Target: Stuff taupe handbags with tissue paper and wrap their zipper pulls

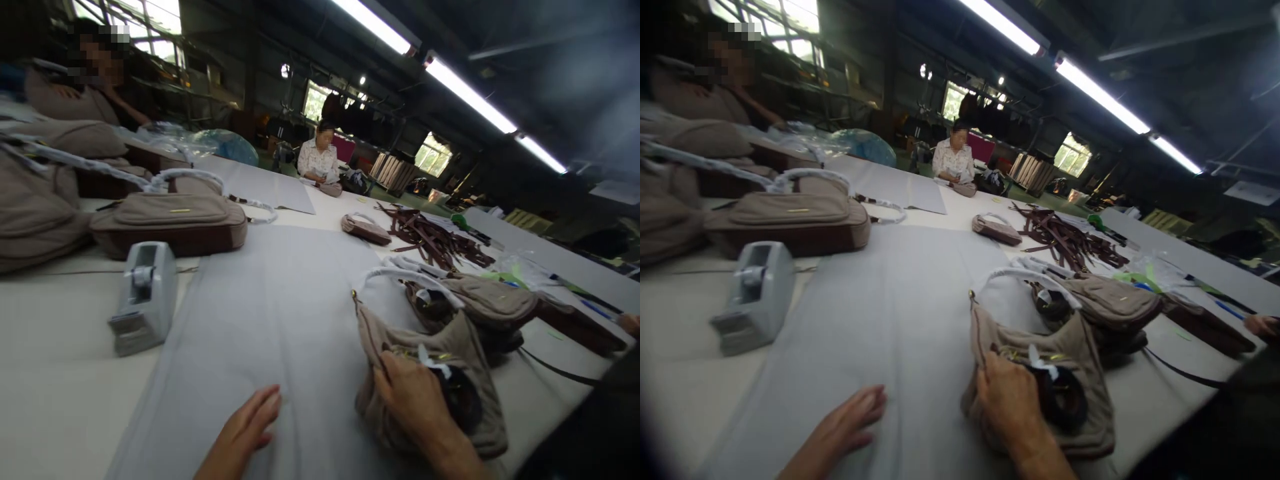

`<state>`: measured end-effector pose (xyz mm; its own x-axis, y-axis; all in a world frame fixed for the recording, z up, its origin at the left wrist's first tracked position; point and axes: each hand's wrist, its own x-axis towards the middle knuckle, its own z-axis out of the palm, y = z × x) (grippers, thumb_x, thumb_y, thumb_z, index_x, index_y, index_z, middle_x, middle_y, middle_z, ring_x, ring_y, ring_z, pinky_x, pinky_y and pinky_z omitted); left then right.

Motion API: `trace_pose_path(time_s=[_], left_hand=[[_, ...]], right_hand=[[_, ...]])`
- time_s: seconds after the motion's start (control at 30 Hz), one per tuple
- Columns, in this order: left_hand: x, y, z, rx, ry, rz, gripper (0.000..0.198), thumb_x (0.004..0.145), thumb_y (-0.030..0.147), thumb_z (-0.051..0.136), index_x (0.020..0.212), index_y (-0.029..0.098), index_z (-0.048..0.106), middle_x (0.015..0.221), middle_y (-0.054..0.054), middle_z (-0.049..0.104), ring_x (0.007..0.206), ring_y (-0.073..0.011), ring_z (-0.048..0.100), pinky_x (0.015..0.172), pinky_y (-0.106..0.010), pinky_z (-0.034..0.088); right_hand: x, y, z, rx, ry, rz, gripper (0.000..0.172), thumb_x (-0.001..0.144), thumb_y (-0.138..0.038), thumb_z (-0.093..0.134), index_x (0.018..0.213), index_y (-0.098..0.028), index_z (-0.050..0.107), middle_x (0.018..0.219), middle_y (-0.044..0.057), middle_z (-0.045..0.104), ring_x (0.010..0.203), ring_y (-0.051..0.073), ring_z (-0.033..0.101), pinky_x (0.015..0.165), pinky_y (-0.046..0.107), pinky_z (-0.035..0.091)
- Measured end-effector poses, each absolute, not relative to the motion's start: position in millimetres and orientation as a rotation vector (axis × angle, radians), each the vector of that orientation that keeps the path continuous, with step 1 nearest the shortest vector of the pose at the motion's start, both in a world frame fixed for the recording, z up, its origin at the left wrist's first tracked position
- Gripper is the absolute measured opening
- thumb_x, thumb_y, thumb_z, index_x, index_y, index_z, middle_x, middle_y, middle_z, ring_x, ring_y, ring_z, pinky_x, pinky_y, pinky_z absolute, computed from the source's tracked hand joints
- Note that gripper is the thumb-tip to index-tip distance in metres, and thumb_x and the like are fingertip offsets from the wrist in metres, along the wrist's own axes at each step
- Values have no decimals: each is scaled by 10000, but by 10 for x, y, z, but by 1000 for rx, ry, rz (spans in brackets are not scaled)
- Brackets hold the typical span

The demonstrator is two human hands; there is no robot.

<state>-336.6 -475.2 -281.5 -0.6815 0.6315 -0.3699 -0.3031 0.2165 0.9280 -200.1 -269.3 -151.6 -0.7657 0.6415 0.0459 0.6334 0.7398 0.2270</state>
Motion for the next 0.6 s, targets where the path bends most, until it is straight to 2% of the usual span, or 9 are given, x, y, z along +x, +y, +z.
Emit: trace_pose_path(time_s=[0.1,0.17,0.23,0.27,0.3,0.37,0.43,0.47,0.6], left_hand=[[-3495,-4567,-2640,60,1278,1559,646,725,653,502,1173,188,541,1153,-134,629,991,-285,623,723,-402,545],[-3637,-4639,-2635,59,1271,1635,629,621,532,676,1102,140,570,1032,-129,676,911,-271,645,735,-367,536],[-3761,-4876,-2670,40,1326,1697,585,530,388,754,1020,113,593,882,-99,706,797,-248,658,727,-342,529],[-3805,-5033,-2687,20,1336,1715,562,516,344,758,1002,111,596,829,-82,709,747,-235,658,713,-335,528],[-3837,-5198,-2698,5,1328,1723,544,530,327,750,1006,116,595,802,-67,709,708,-223,655,695,-332,527],[-3865,-5515,-2701,-5,1282,1740,520,585,315,729,1051,134,586,804,-51,712,679,-206,655,677,-326,525],[-3877,-5793,-2686,5,1228,1773,521,625,302,721,1099,144,573,830,-48,716,704,-204,662,699,-325,524],[-3893,-5923,-2676,12,1203,1794,523,637,297,719,1114,144,570,837,-50,717,718,-206,665,714,-328,524],[-4106,-6574,-2640,11,1188,1863,529,656,278,728,1139,129,573,859,-64,718,759,-219,673,769,-349,519]], right_hand=[[-2358,-3801,-1963,784,3048,13,67,755,-190,525,715,-211,574,652,56,667,588,240,639,479,288,351],[-2465,-4291,-2071,473,3161,-295,59,758,-232,540,707,-216,566,635,40,656,562,214,624,463,277,367],[-2461,-4374,-2033,247,3272,-591,124,814,-319,508,766,-231,580,697,24,666,626,186,629,519,262,432],[-2423,-4255,-1995,300,3350,-669,179,841,-368,476,843,-233,593,774,34,679,709,186,637,602,267,472],[-2365,-4057,-1964,586,3469,-626,267,854,-413,450,947,-210,596,882,72,683,820,208,634,725,304,489],[-2219,-3558,-1969,1205,3463,-343,543,787,-545,441,1069,-102,576,1115,203,607,1072,334,540,925,457,409],[-2091,-3159,-2084,1456,3044,-428,682,653,-625,513,1025,-60,598,1063,243,625,1030,403,559,874,509,441],[-2057,-3061,-2175,1326,2841,-629,664,613,-629,541,982,-83,620,974,208,668,946,387,609,812,474,490],[-2142,-3400,-2555,984,2753,-1006,533,715,-609,481,1050,-214,604,1059,61,681,1025,273,615,848,334,511]])
